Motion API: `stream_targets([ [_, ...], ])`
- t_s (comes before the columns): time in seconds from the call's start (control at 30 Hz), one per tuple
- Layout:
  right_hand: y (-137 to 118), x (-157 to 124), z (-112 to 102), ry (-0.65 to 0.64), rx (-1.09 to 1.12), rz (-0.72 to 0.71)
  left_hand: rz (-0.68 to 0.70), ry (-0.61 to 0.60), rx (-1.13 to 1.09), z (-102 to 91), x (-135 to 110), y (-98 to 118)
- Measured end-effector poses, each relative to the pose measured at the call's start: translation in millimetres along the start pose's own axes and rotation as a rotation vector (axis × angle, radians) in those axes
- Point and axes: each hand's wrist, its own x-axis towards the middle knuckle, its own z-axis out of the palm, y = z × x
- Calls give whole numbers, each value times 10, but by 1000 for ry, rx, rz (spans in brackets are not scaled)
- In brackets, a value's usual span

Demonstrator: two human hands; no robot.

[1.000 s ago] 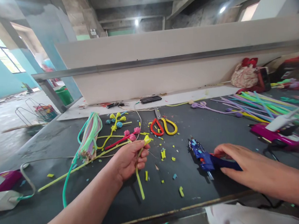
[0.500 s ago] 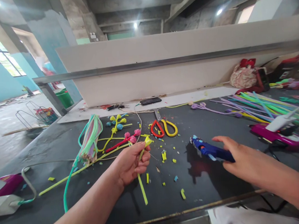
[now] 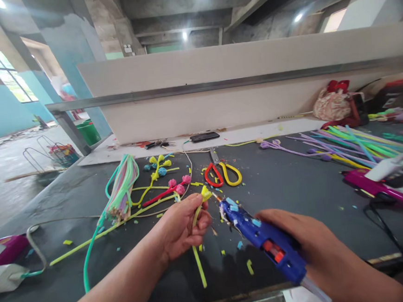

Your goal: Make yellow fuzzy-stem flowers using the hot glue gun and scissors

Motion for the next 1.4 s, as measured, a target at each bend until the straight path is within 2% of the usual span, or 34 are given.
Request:
stream_targets([
  [0.27, 71, -22, 111, -9, -146, -115, -4, -16, -11, 42, -25, -20],
  [0.57, 62, -4, 115, -79, -208, -54, -6, 16, 38, 69, -7, -11],
  [0.77, 113, -5, 163, -23, -250, -50, 16, 5, 81, 95, -22, -13],
  [1.0, 106, 5, 104, 40, -223, -59, 73, 6, 143, 99, -42, -16],
  [1.4, 124, 21, 112, 48, -190, -15, 131, 113, 318, 197, -53, -7],
])
